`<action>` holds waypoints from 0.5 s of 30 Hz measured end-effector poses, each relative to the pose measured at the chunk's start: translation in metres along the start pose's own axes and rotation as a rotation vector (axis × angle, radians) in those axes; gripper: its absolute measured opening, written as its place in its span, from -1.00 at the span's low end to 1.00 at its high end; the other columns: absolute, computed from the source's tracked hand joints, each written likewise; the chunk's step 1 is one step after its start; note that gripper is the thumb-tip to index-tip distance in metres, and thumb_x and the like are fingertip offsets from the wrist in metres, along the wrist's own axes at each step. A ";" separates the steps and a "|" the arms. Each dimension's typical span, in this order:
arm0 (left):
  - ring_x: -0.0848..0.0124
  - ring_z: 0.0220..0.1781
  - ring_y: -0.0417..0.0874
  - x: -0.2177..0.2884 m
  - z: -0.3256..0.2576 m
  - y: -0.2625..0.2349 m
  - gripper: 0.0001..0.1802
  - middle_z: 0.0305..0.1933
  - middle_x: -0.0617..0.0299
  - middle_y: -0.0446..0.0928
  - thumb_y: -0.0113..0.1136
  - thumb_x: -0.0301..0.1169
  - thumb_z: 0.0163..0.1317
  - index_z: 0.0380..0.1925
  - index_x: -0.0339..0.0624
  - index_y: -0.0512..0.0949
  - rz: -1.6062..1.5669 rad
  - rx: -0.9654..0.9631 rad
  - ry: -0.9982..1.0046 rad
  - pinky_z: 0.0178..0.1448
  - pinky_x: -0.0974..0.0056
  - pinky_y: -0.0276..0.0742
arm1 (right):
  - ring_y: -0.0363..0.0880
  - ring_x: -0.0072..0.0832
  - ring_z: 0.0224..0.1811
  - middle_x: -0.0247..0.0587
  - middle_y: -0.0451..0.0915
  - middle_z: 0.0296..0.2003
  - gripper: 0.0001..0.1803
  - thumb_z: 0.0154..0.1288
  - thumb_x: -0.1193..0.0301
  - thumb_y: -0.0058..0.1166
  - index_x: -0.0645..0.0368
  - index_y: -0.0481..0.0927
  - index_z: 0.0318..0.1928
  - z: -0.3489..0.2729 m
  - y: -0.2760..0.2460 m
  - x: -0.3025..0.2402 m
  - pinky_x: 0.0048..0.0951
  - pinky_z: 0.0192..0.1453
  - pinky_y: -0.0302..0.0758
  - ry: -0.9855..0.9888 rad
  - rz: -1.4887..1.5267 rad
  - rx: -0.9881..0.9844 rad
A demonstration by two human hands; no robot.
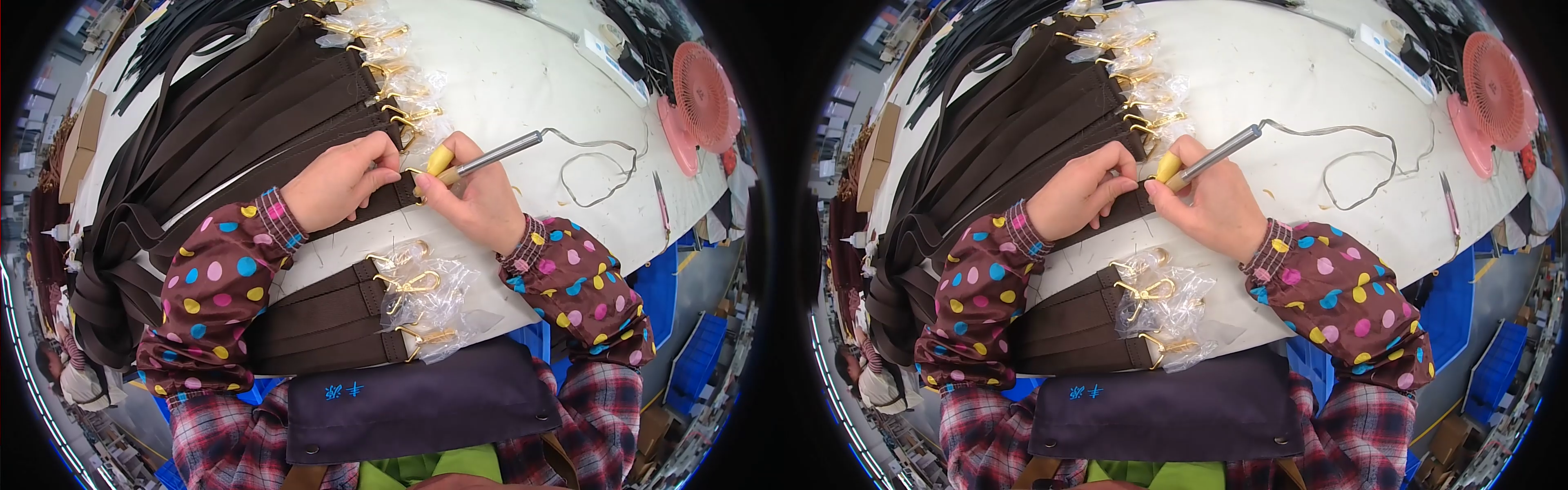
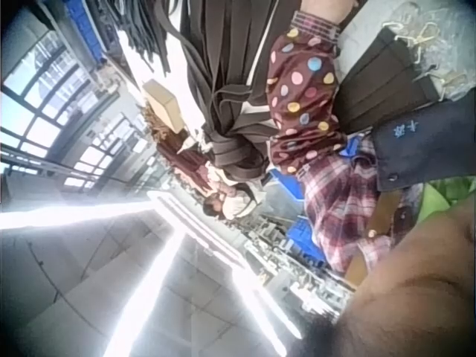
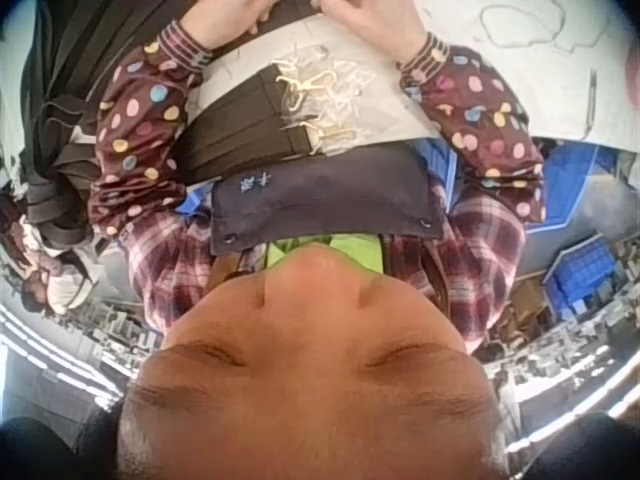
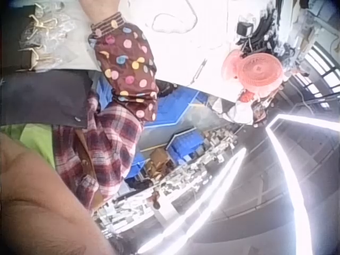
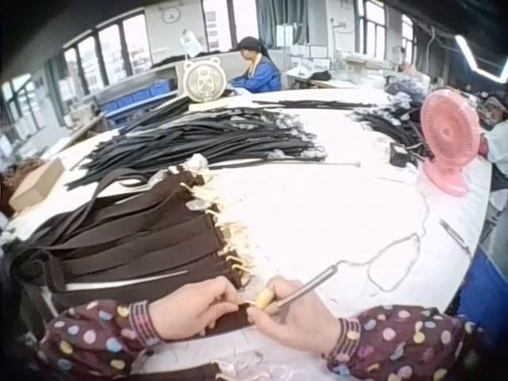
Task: Attach metal clasps to leather straps by folding the leather and sealing it with a specialized tool.
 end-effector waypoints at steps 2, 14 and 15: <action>0.59 -0.57 0.43 -0.005 0.000 0.000 -0.92 -0.43 0.27 0.42 0.01 -0.44 0.33 -0.27 -0.20 0.35 -0.012 0.027 0.009 -0.63 0.46 0.44 | 0.50 -0.52 -0.54 -0.22 0.51 -0.55 -0.75 0.16 0.41 0.19 0.22 0.36 -0.35 0.001 0.000 0.000 -0.51 -0.43 0.44 -0.007 0.046 0.032; 0.56 -0.60 0.45 -0.005 -0.001 -0.002 -0.89 -0.50 0.26 0.43 -0.02 -0.42 0.36 -0.26 -0.22 0.32 -0.033 0.066 0.018 -0.62 0.43 0.45 | 0.30 -0.61 -0.63 -0.33 0.41 -0.60 -0.72 0.15 0.35 0.24 0.19 0.40 -0.31 0.009 0.004 0.009 -0.54 -0.54 0.25 0.009 -0.044 0.025; 0.56 -0.60 0.45 -0.005 -0.001 -0.002 -0.89 -0.50 0.26 0.43 -0.02 -0.42 0.36 -0.26 -0.22 0.32 -0.024 0.064 0.012 -0.62 0.43 0.44 | 0.30 -0.61 -0.63 -0.32 0.42 -0.59 -0.72 0.15 0.35 0.24 0.19 0.40 -0.31 0.009 0.004 0.010 -0.54 -0.54 0.26 0.006 -0.030 0.027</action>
Point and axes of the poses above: each hand's wrist, its own z-axis towards the middle knuckle, its own y-axis out of the palm, x = y × z, the point moved 4 cm from there along z, towards the middle knuckle
